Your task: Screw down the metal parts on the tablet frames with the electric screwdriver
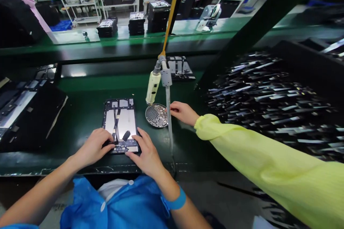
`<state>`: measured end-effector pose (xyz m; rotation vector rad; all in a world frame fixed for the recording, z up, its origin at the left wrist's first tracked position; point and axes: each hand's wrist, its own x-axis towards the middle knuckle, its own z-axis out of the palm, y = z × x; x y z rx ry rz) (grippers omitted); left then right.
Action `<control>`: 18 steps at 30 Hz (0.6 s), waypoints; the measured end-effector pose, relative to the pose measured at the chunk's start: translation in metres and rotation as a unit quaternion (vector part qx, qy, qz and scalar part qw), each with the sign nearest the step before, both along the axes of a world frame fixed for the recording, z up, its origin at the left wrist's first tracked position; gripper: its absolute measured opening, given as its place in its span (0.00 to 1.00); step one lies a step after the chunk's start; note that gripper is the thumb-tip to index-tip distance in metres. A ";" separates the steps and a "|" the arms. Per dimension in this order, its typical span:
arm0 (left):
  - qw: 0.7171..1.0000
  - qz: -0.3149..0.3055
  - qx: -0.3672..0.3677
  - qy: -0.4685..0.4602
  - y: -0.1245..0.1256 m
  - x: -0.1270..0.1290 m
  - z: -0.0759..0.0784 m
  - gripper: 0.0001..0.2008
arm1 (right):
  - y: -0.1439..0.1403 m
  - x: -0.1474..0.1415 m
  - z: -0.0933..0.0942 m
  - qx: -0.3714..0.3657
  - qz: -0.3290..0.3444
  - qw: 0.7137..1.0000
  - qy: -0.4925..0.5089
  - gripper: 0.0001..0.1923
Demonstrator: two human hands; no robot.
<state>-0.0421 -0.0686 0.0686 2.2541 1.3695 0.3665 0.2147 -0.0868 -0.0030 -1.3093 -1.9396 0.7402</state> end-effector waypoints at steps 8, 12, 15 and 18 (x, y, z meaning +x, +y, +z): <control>0.988 -0.030 0.056 -0.138 -0.025 0.008 -0.018 0.10 | -0.001 0.000 0.004 -0.011 -0.003 1.000 0.007 0.27; 0.984 -0.078 0.126 -0.102 -0.027 0.004 -0.030 0.11 | -0.002 0.000 0.004 -0.008 -0.005 1.000 0.011 0.27; 0.977 -0.103 0.159 -0.097 -0.027 -0.001 -0.036 0.13 | -0.002 -0.001 0.003 -0.005 -0.005 1.000 0.009 0.26; 0.973 -0.089 0.190 -0.098 -0.028 0.000 -0.042 0.12 | -0.002 -0.001 0.003 -0.005 -0.005 1.000 0.003 0.27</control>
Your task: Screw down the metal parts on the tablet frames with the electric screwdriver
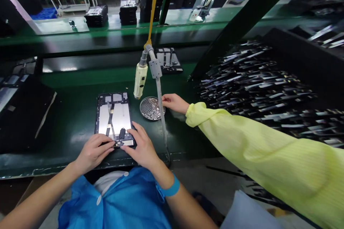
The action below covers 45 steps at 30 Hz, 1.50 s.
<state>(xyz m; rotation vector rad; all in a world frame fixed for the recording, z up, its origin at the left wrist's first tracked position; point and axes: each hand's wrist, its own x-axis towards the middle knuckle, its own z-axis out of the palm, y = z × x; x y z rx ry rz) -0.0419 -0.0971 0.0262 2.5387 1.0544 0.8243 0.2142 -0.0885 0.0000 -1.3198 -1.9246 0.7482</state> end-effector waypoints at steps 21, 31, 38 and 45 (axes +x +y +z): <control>0.995 0.089 -0.010 0.042 -0.006 0.005 -0.014 0.15 | -0.003 -0.001 0.006 -0.009 -0.007 1.000 0.003 0.27; 0.993 0.113 0.009 0.013 -0.006 0.012 -0.018 0.14 | 0.016 0.012 0.021 0.090 -0.105 0.985 0.105 0.12; 0.994 0.107 0.003 0.037 0.022 0.007 -0.016 0.12 | 0.126 -0.016 0.074 0.093 -0.233 0.954 0.166 0.47; 0.993 0.102 -0.012 0.052 0.059 -0.001 -0.015 0.12 | 0.140 0.062 0.074 0.044 -0.062 0.996 0.043 0.57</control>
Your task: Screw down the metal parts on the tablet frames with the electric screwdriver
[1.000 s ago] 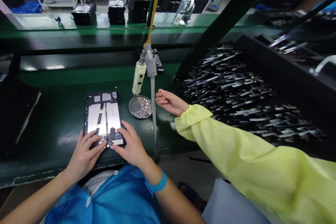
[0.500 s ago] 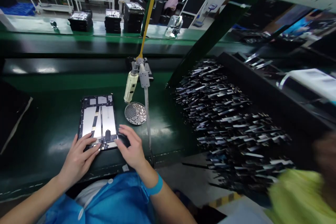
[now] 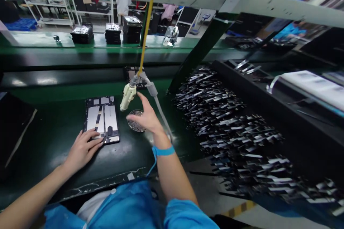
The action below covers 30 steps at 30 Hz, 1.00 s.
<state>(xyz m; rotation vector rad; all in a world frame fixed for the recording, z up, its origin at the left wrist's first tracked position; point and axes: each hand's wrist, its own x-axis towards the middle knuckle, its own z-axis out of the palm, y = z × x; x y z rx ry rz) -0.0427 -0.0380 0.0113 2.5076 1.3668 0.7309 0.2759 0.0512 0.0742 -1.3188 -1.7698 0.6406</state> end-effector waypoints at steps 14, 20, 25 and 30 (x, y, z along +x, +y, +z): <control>0.999 -0.040 -0.002 -0.033 0.041 0.006 -0.006 0.11 | -0.033 -0.027 -0.055 -0.073 -0.255 0.927 -0.266 0.51; 0.997 -0.045 0.000 -0.065 0.039 0.006 -0.013 0.11 | -0.023 -0.020 -0.031 -0.106 -0.272 0.928 -0.230 0.46; 0.996 -0.051 -0.002 -0.071 0.041 0.004 -0.014 0.10 | 0.028 -0.024 -0.005 -0.006 -0.204 0.974 0.093 0.37; 0.995 -0.060 -0.002 -0.080 0.042 0.002 -0.015 0.10 | 0.054 -0.053 0.003 0.037 -0.114 0.960 0.253 0.22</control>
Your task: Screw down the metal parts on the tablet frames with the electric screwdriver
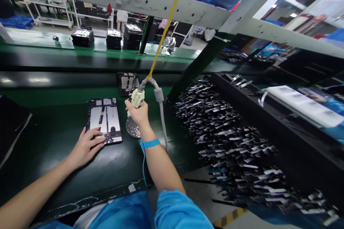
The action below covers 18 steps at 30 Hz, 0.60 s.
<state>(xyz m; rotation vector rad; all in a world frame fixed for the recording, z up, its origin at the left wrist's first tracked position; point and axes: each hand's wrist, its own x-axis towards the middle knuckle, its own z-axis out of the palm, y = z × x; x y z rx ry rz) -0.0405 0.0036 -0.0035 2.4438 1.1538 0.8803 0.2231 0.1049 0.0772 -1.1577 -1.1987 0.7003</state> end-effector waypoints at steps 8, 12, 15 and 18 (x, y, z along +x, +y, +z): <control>1.000 -0.004 -0.011 -0.013 0.000 -0.001 0.000 0.10 | -0.008 -0.012 -0.032 0.076 -0.052 0.995 0.042 0.16; 1.000 -0.001 -0.019 -0.009 0.000 -0.001 0.001 0.10 | -0.004 -0.013 -0.039 0.073 -0.064 0.995 0.036 0.17; 1.000 -0.001 -0.021 -0.006 -0.001 -0.001 0.002 0.10 | -0.002 -0.013 -0.043 0.074 -0.064 0.994 0.041 0.17; 1.000 0.001 -0.024 -0.005 -0.002 -0.001 0.003 0.10 | -0.001 -0.012 -0.048 0.078 -0.065 0.994 0.038 0.18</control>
